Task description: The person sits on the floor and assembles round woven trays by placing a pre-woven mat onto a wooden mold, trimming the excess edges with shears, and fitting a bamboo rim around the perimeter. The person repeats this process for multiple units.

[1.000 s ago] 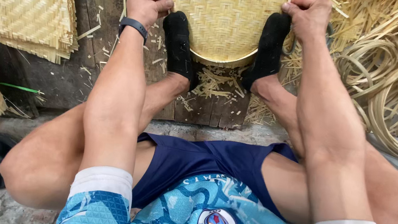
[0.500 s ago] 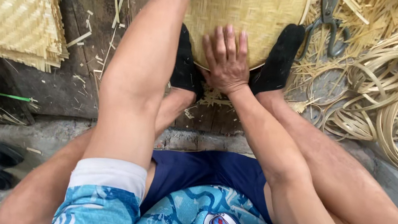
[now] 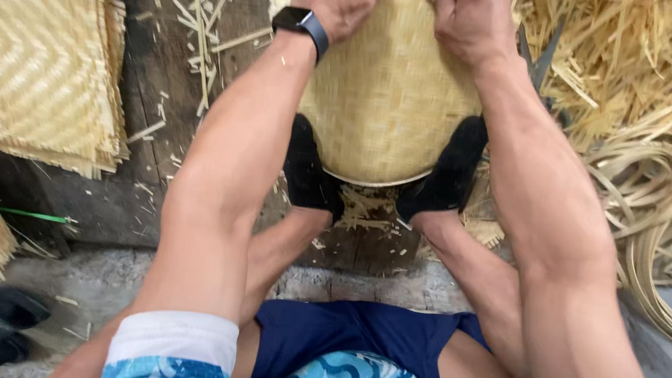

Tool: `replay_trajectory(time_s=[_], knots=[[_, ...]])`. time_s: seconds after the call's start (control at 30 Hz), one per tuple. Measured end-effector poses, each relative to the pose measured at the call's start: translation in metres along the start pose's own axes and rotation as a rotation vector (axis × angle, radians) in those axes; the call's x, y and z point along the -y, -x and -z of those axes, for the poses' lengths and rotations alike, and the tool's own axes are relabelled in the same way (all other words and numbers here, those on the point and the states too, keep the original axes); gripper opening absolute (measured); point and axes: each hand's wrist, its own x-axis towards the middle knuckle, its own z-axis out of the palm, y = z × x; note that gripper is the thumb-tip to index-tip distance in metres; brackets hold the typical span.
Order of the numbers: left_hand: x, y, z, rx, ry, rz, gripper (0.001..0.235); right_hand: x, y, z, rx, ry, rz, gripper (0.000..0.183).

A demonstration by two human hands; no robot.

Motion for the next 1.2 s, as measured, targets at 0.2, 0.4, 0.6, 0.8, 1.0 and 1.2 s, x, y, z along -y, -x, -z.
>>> replay_trajectory(time_s=[0.2, 0.4, 0.6, 0.8, 1.0, 1.2], knots=[[0.005, -0.016, -0.006, 0.103, 0.143, 0.182, 0.046, 0.030, -0.016, 0.004, 0.104, -0.494, -0.682, 0.014], [0.023, -0.027, -0.017, 0.272, 0.328, 0.220, 0.048, 0.027, 0.045, 0.010, -0.480, 0.820, -0.037, 0.041], [0.025, -0.029, -0.025, 0.211, 0.213, 0.183, 0.048, -0.051, 0.062, -0.019, -0.052, -0.209, -0.861, 0.076], [0.007, -0.030, -0.008, 0.240, 0.205, 0.318, 0.057, -0.056, 0.061, -0.019, 0.019, -0.323, -1.023, 0.068], [0.022, 0.053, 0.007, -0.797, -0.553, -0.097, 0.062, -0.048, 0.062, -0.017, 0.005, -0.262, -0.874, 0.069], [0.069, 0.084, -0.003, -0.012, 0.414, 0.580, 0.082, -0.047, 0.058, -0.015, -0.011, -0.256, -0.865, 0.069]])
